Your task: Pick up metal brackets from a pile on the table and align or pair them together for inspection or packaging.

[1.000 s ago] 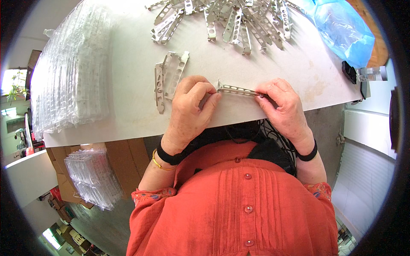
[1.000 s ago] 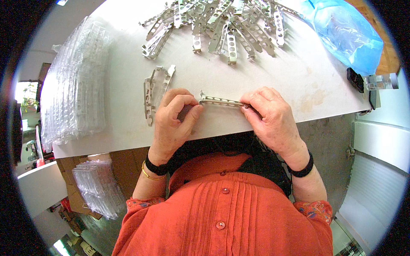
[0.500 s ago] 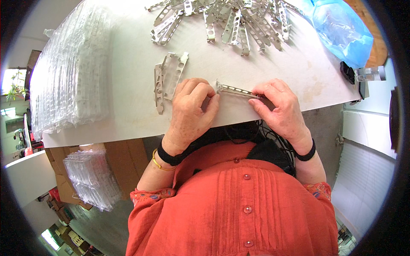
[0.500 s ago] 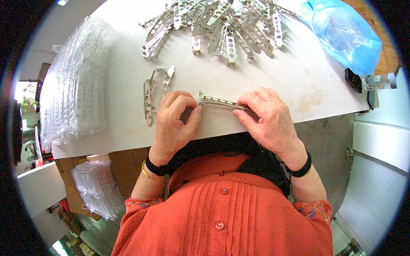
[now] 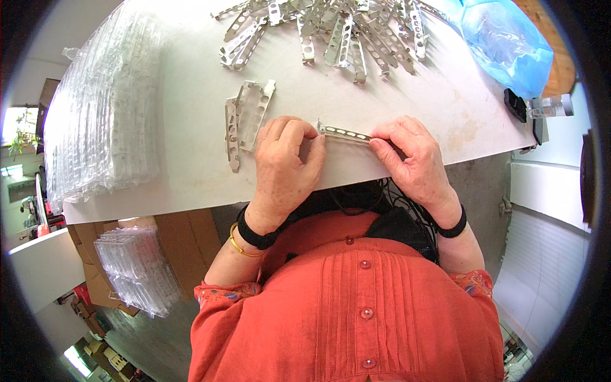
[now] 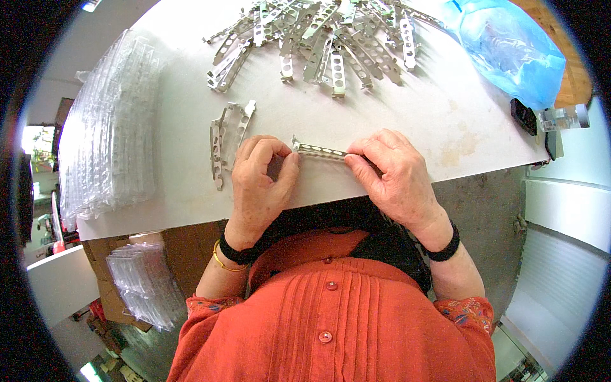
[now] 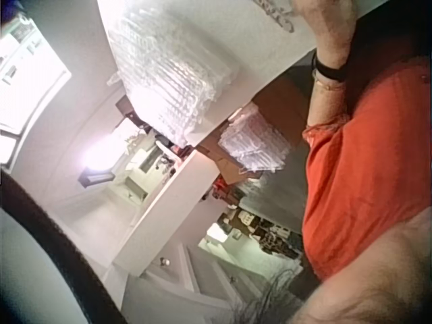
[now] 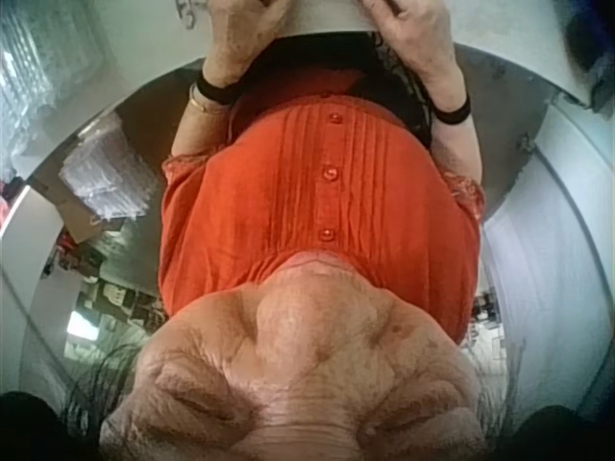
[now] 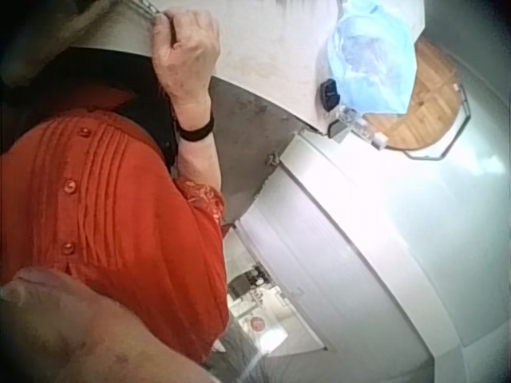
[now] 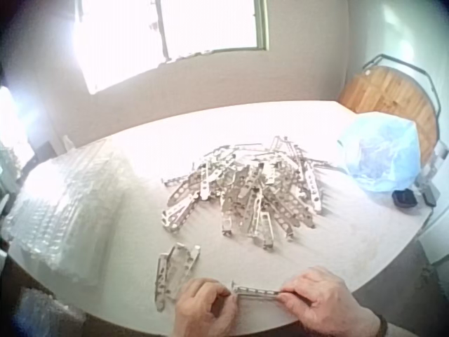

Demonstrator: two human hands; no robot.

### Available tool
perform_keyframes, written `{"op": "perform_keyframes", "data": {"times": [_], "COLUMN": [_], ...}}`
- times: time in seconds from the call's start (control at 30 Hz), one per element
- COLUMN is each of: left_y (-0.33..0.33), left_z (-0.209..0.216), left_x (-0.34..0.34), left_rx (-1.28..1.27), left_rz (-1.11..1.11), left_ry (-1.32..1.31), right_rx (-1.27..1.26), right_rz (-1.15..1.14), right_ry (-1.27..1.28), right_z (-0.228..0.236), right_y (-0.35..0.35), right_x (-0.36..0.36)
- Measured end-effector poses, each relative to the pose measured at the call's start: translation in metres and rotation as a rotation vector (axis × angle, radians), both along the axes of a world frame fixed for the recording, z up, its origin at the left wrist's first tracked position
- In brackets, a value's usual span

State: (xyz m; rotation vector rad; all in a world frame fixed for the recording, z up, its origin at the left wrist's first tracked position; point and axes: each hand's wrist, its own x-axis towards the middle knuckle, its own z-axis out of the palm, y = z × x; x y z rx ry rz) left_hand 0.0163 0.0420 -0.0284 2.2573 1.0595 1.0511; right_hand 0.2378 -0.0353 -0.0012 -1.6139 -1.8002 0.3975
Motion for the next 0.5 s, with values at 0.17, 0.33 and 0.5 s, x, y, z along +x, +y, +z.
{"op": "perform_keyframes", "data": {"times": [0.17,0.33,0.5], "left_y": [-0.0007,0.0,-0.0007], "left_z": [0.0023,0.0013,0.0029], "left_x": [0.0017,0.0023,0.0025], "left_rx": [0.001,0.011,-0.024], "left_rz": [0.012,0.014,0.026], "left_ry": [0.013,0.008,0.037], "right_rx": [0.003,-0.002,0.01], "right_rz": [-0.001,-0.01,-0.028], "right_ry": [0.081,0.074,0.081], "right_z": [-0.0011,-0.0027,-0.0033], "right_y": [-0.0004,-0.0001,-0.0009], "right_x": [0.001,0.0002,-0.0007]}}
